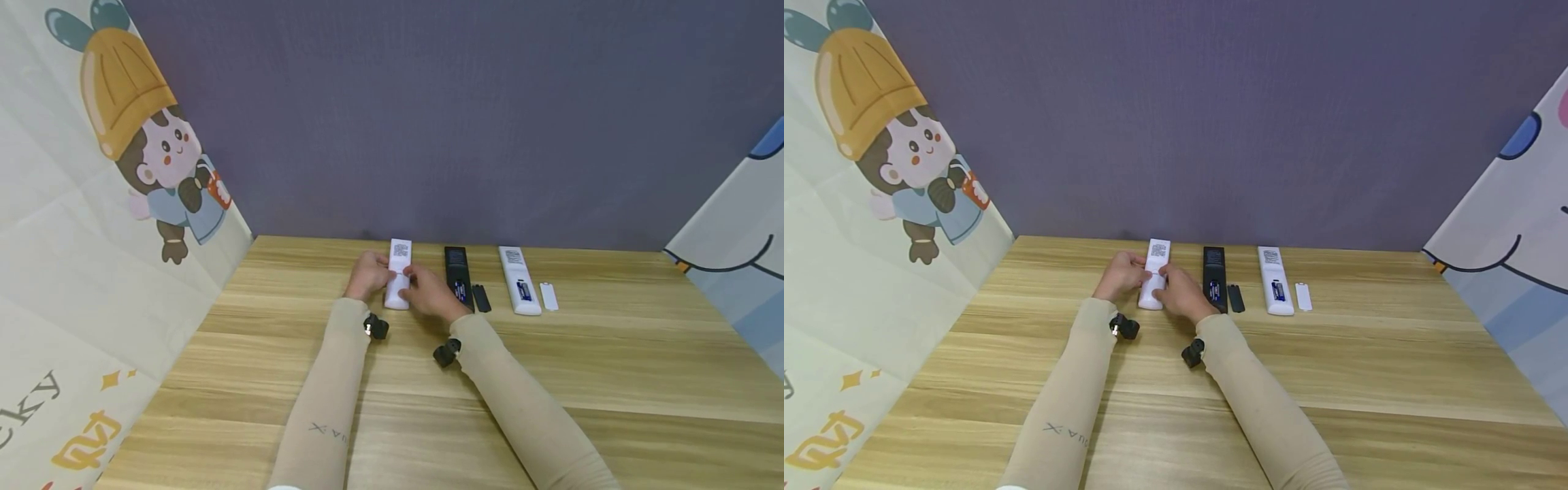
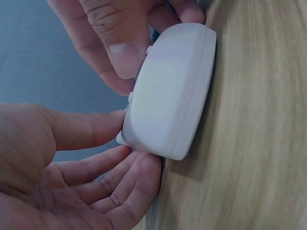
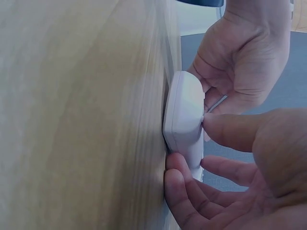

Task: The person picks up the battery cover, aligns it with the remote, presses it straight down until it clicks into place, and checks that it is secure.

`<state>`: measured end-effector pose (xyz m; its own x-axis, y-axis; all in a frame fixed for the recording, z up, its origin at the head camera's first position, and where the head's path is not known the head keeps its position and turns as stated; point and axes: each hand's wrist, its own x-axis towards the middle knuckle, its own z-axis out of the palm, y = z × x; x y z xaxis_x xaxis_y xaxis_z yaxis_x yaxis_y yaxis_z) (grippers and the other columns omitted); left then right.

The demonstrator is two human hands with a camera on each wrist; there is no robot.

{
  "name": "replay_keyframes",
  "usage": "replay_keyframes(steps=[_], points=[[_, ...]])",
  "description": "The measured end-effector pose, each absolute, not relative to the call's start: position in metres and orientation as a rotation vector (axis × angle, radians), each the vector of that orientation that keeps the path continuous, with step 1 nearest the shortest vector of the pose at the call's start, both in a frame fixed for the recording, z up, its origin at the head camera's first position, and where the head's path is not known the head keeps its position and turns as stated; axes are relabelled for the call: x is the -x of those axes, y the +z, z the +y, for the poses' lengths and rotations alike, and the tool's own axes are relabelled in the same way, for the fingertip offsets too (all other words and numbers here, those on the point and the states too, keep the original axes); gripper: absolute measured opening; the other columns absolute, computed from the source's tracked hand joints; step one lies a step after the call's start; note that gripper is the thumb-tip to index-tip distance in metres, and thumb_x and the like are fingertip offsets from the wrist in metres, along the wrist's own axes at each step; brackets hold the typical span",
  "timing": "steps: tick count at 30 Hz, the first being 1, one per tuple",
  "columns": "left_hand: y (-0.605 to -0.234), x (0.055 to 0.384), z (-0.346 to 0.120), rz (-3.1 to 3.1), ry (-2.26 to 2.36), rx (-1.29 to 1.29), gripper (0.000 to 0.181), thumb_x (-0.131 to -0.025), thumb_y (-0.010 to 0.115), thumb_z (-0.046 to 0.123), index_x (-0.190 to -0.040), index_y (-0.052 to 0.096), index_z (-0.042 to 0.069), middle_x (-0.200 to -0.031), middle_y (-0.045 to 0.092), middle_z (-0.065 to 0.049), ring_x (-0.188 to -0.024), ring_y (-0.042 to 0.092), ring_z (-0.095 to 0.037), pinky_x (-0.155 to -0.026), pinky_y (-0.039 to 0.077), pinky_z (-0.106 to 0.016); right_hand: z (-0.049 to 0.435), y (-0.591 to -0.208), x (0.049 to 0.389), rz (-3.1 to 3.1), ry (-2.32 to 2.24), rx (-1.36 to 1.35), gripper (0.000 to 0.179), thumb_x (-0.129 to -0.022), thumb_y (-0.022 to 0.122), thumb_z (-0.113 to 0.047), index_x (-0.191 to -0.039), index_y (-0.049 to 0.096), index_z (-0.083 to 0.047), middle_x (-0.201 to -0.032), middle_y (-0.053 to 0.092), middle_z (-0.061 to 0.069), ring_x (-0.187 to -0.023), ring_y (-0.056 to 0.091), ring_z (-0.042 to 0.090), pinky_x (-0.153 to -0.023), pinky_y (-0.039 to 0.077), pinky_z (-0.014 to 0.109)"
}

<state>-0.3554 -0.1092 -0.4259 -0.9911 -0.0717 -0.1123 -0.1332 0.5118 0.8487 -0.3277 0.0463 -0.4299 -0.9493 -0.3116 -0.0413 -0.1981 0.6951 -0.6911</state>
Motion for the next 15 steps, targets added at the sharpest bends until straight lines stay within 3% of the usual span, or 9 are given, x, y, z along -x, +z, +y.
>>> replay_keyframes(steps=[15], points=[[-0.4260, 0.3538, -0.1066, 2.769, 1.448, 0.201, 0.031, -0.082, 0.075, 0.002, -0.113, 0.072, -0.003, -0.116, 0.072, -0.019, -0.107, 0.065, -0.034, -0.094, 0.054, -0.041, 0.0486, -0.4316, 0.3295, 2.724, -1.049, 0.469, 0.055, -0.099, 0.067, -0.022, -0.145, 0.050, 0.002, -0.145, 0.057, 0.023, -0.136, 0.054, 0.034, -0.113, 0.043, 0.049]])
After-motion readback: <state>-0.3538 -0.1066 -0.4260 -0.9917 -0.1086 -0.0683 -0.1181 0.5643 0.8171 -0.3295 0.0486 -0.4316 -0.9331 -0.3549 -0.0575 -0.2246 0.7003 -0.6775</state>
